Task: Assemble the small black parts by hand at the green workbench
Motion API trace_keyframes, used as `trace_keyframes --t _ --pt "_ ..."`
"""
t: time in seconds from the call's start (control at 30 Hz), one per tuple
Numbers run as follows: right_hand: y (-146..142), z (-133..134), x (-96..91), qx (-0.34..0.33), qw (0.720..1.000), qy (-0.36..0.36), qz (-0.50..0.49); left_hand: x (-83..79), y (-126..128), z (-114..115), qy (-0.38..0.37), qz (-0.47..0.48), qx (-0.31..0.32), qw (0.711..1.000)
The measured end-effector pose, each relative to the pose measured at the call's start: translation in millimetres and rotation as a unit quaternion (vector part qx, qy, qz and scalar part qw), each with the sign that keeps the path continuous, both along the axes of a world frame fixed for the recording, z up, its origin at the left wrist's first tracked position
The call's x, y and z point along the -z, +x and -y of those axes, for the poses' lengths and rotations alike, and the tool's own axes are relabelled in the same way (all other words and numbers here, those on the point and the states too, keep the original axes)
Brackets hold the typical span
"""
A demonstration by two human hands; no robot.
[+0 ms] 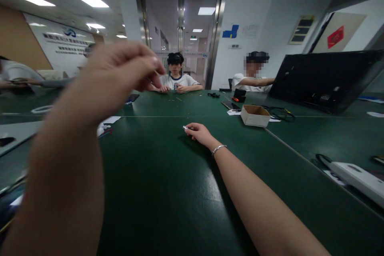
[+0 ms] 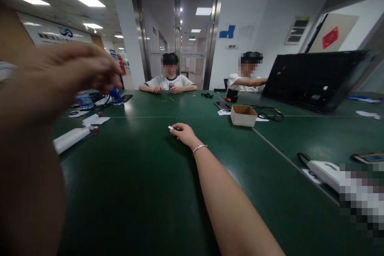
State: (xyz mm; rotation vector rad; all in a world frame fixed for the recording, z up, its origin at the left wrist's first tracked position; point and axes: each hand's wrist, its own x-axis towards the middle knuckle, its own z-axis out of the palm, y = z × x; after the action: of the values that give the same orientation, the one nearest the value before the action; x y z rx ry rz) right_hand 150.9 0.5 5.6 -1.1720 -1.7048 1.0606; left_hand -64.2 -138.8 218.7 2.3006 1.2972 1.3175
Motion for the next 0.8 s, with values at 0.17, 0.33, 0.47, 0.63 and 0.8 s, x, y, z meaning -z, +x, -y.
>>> trace_keyframes --t 0.17,0.33,0.47,0.63,0.8 --pt "-0.9 -0.3 -0.2 0.018 0.998 -0.002 -0.064 88.3 50.9 -77.2 -0.105 -0.158 -0.050 0.980" --pt "-0.8 1.0 -3.0 0.016 0.998 0.004 -0.064 186.9 75.1 -123.4 -0.159 -0.087 -0.054 0.982" --pt "-2.6 0.0 -1.0 0.034 0.998 0.005 -0.051 216.9 71.2 -132.1 -0.154 0.036 -0.019 0.987" --pt "-2.5 -3.3 3.0 0.046 0.996 -0.013 -0.076 228.2 62.5 -153.9 -0.203 0.142 0.032 0.968" --pt "3.8 -5.6 1.1 0.052 0.980 -0.072 -0.176 226.3 61.9 -160.6 -0.251 0.208 0.039 0.944"
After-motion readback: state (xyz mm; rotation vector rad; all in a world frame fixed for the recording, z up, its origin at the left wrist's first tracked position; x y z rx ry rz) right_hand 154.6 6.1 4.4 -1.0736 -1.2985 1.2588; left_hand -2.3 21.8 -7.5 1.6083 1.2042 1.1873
